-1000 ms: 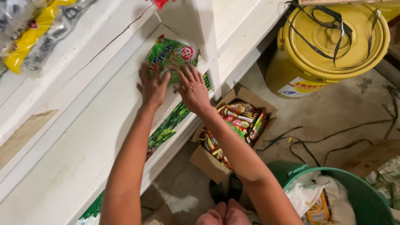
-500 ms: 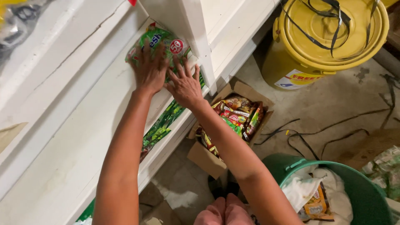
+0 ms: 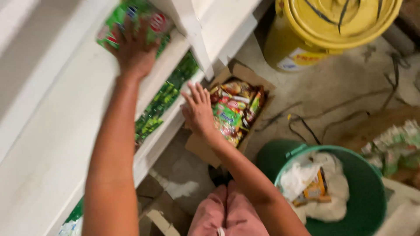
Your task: Stocking various snack bags onto grocery store shelves from a cardboard box.
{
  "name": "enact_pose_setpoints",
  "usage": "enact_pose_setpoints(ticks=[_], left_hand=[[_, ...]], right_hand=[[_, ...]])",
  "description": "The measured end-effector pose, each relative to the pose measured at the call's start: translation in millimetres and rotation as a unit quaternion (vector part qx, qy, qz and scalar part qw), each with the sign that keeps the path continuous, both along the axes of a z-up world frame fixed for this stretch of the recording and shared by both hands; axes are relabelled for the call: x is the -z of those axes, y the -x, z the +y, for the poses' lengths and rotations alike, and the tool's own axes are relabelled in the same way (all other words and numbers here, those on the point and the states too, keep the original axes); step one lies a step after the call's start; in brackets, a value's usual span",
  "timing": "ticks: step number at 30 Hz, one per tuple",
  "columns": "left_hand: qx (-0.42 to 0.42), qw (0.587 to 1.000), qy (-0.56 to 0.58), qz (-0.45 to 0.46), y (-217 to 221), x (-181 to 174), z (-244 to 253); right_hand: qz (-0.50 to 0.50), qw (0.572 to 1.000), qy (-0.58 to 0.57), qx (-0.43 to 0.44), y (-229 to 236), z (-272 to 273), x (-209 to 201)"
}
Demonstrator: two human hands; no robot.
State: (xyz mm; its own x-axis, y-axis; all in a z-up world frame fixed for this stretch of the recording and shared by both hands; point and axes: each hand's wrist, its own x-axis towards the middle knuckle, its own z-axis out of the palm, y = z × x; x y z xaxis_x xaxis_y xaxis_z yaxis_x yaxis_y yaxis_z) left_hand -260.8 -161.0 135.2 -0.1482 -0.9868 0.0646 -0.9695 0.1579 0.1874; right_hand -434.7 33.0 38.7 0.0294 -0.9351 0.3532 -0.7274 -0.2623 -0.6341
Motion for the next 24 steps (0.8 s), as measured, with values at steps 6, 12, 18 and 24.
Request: enact_pose_setpoints(ticks=[6, 12, 18, 24], left_hand=[[0.029, 0.999, 0.001, -0.044, 8, -1, 24], [0.085, 0.965, 0.240, 0.058, 63, 45, 152], [0.085, 0.983, -0.006, 0.165, 89, 156, 301], [-0.071, 0.957, -0.203, 0.193, 22, 358, 423]], right_hand=[[-0.054, 0.983, -0.163, -0.065, 9, 151, 142], [0.008, 0.889, -0.443, -0.117, 33, 284, 221], [0.016, 0.845, -0.525, -0.102, 71, 341, 262], [-0.021, 0.823, -0.568, 0.022, 96, 350, 307]])
